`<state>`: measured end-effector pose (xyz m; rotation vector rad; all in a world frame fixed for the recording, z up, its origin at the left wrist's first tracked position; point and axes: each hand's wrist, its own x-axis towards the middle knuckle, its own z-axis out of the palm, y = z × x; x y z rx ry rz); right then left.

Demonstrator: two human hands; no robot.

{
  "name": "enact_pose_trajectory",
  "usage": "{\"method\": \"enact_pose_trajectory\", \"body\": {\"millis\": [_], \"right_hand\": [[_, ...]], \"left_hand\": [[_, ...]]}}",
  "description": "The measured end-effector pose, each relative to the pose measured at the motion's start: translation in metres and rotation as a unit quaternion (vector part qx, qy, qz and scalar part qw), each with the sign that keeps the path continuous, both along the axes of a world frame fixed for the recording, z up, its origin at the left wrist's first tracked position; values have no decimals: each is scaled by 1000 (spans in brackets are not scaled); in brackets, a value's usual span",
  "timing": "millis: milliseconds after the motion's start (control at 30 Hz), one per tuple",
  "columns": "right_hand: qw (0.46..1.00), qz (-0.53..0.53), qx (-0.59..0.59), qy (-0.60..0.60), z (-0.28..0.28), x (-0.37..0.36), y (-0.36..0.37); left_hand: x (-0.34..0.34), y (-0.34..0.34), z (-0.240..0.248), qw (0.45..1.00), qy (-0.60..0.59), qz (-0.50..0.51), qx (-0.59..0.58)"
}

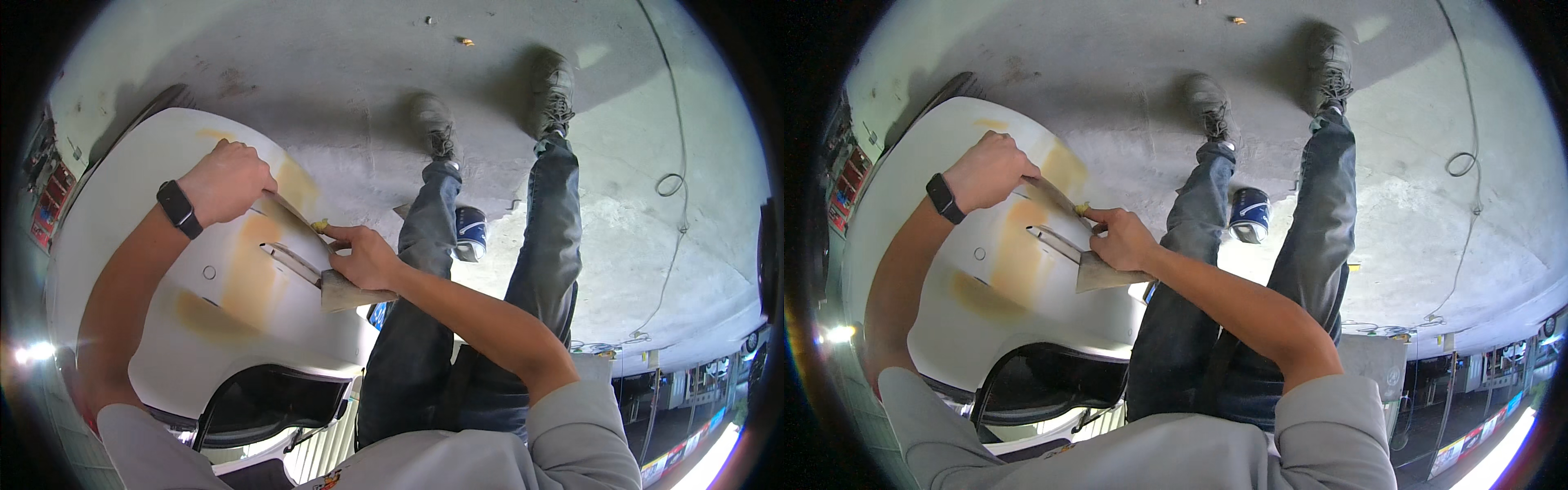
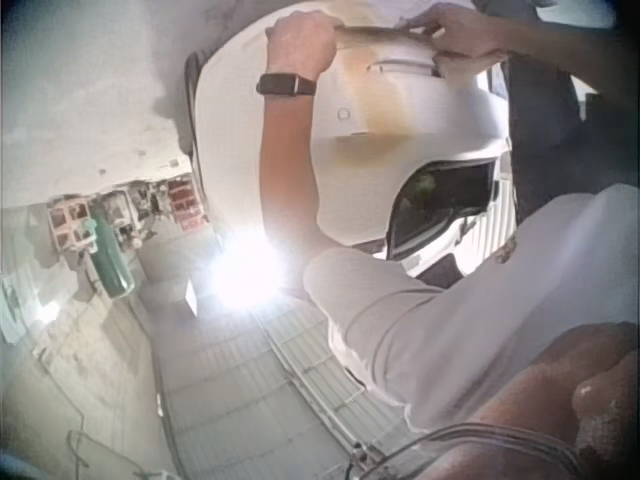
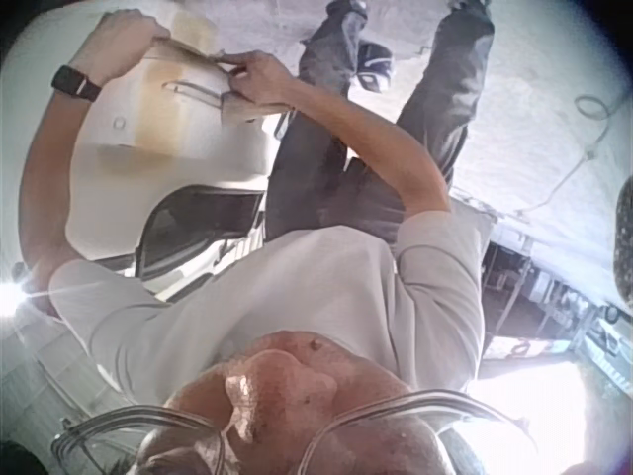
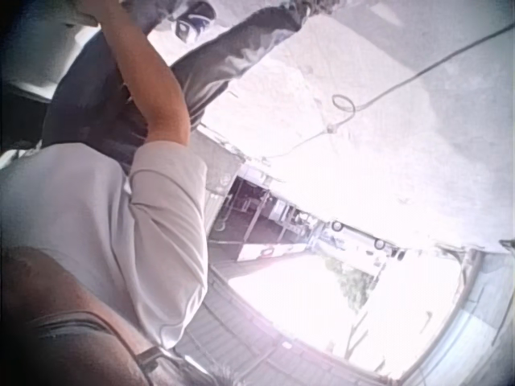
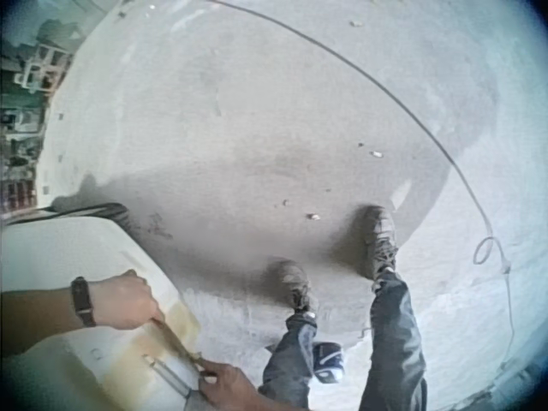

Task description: The person sands a beige filler patch on the rear bumper of a white car using a sanding block and sandpaper. They repeatedly rub the block over the filler area, occasionally adjusting the sandpaper and repositioning their hands to cover different parts of the patch.

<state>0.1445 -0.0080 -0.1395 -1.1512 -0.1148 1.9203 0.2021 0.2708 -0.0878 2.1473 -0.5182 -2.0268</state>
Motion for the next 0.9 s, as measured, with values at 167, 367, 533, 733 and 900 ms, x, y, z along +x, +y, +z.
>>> {"method": "enact_pose_trajectory", "body": {"millis": [167,367,533,733,900], "right_hand": [[1000,17,10,10,22,7,-3],[1000,-11,22,16,23,38,-10],[986,-22,11,-167,-16,81,-19],[924,-77,-182,-326,-62,168,-47],[875,-99,-253,-402,-103,260,-55]], "left_hand": [[11,-12,34,999,20,5,42],[43,-25,52,998,-6,-12,65],[79,-26,33,978,-211,3,-10],[128,-16,-24,967,-223,87,86],[121,-25,-68,868,-324,343,157]]}}
